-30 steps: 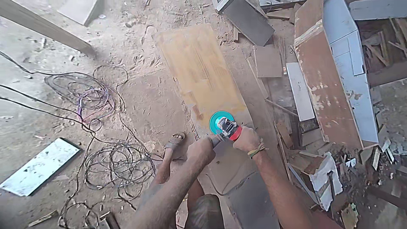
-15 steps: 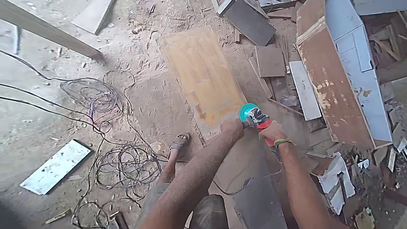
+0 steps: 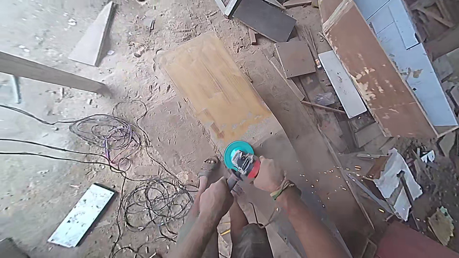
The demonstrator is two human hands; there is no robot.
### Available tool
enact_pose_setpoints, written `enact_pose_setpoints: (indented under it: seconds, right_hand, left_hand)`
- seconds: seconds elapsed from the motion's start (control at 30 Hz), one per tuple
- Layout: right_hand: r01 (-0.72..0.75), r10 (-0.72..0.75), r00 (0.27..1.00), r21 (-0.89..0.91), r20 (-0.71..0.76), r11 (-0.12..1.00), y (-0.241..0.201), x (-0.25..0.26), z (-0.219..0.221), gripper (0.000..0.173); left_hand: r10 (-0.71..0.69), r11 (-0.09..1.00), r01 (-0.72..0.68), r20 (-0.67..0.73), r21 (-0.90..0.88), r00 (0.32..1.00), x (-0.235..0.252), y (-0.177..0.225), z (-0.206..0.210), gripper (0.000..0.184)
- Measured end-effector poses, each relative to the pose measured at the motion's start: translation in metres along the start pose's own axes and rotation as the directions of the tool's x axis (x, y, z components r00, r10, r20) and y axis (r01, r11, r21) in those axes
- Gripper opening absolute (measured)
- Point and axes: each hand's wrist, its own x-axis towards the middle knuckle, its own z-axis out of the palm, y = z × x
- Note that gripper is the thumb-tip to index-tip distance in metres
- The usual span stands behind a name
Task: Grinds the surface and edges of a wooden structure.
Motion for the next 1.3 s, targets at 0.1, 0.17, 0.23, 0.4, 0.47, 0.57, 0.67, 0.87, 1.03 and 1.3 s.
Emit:
enact_pose_setpoints:
  seconds: [0.1, 0.17, 0.23, 0.4, 0.47, 0.57, 0.67, 0.87, 1.03, 1.3]
  right_hand:
    - [-0.068, 0.07, 0.996, 0.039, -0.063, 0.997, 0.027, 0.011, -0.025, 0.064]
    - [-0.119, 0.123, 0.989, 0.05, -0.084, 0.992, 0.044, 0.015, -0.037, 0.065]
    - [-0.161, 0.169, 0.979, 0.074, -0.113, 0.984, 0.061, 0.02, -0.048, 0.065]
    - [-0.277, 0.311, 0.938, 0.209, -0.153, 0.938, 0.092, 0.032, -0.071, 0.069]
    - [-0.315, 0.37, 0.912, 0.277, -0.175, 0.908, 0.106, 0.036, -0.08, 0.074]
    - [-0.337, 0.402, 0.897, 0.305, -0.181, 0.89, 0.114, 0.037, -0.085, 0.077]
    - [-0.271, 0.314, 0.934, 0.237, -0.168, 0.933, 0.089, 0.024, -0.065, 0.069]
    - [0.078, -0.077, 0.997, 0.092, -0.014, 0.993, 0.005, -0.01, 0.017, 0.064]
    - [0.09, -0.091, 0.996, 0.051, 0.01, 0.995, 0.0, -0.009, 0.014, 0.065]
    - [-0.192, 0.222, 0.965, 0.203, -0.138, 0.96, 0.087, 0.023, -0.056, 0.065]
  left_hand:
    - [0.072, 0.996, -0.072, 0.019, 0.043, 0.997, 0.006, 0.04, -0.024, 0.035]
    - [0.102, 0.993, -0.104, 0.044, 0.05, 0.994, 0.005, 0.065, -0.037, 0.034]
    - [0.149, 0.986, -0.151, 0.044, 0.066, 0.988, 0.008, 0.088, -0.048, 0.032]
    - [0.285, 0.954, -0.287, 0.034, 0.093, 0.958, 0.018, 0.135, -0.073, 0.031]
    - [0.329, 0.937, -0.329, 0.018, 0.117, 0.944, 0.023, 0.158, -0.086, 0.031]
    - [0.348, 0.927, -0.345, 0.007, 0.145, 0.938, 0.024, 0.173, -0.095, 0.032]
    - [0.286, 0.95, -0.285, 0.01, 0.126, 0.958, 0.018, 0.132, -0.075, 0.031]
    - [0.0, 0.999, 0.001, -0.02, 0.034, 1.0, -0.006, -0.01, 0.008, 0.036]
    - [-0.025, 1.0, 0.024, -0.039, -0.017, 0.999, 0.0, -0.016, 0.021, 0.033]
    - [0.224, 0.965, -0.219, -0.025, 0.146, 0.974, 0.018, 0.118, -0.055, 0.033]
